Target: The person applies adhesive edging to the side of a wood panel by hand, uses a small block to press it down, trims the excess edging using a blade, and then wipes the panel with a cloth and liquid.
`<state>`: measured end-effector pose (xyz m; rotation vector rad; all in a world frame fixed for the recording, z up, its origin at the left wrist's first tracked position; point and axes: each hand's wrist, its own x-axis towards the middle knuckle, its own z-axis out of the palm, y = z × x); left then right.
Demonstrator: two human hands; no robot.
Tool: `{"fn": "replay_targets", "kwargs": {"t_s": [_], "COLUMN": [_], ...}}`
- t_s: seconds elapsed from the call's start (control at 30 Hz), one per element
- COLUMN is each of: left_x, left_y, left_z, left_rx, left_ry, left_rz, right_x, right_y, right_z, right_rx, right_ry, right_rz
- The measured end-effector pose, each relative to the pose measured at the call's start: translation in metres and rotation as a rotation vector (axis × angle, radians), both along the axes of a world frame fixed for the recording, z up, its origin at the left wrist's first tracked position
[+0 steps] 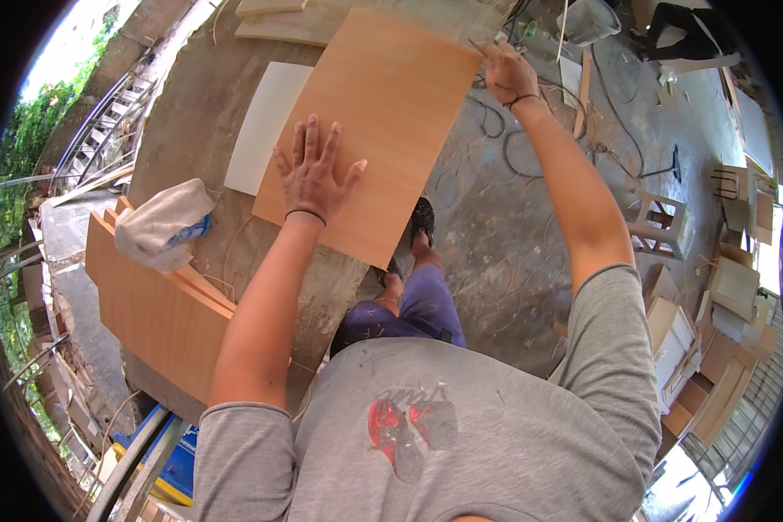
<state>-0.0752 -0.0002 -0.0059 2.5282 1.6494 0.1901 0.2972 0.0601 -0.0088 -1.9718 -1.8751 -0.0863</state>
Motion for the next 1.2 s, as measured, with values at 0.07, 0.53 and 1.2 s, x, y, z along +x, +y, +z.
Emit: {"fn": "replay_targets", "kwargs": {"t_s": [0.07, 0.53, 1.2], "left_x": [0.003, 0.009, -0.001], "left_y": [0.001, -0.001, -0.004], "left_z": [0.003, 0.002, 0.004], "left_rx": [-0.009, -0.006, 0.020], "left_ry": [0.004, -0.021, -0.013], "left_rz": [-0.003, 0.020, 0.058], "right_x": [0.000, -0.263, -0.123], "right_y": [0.000, -0.304, -0.134], "right_z": [-0.003, -0.001, -0.007], "right_rx": [-0.005, -0.360, -0.027], "right_ry": [-0.004, 0.263, 0.078], "right_rz": [-0.011, 0.713, 0.404]}}
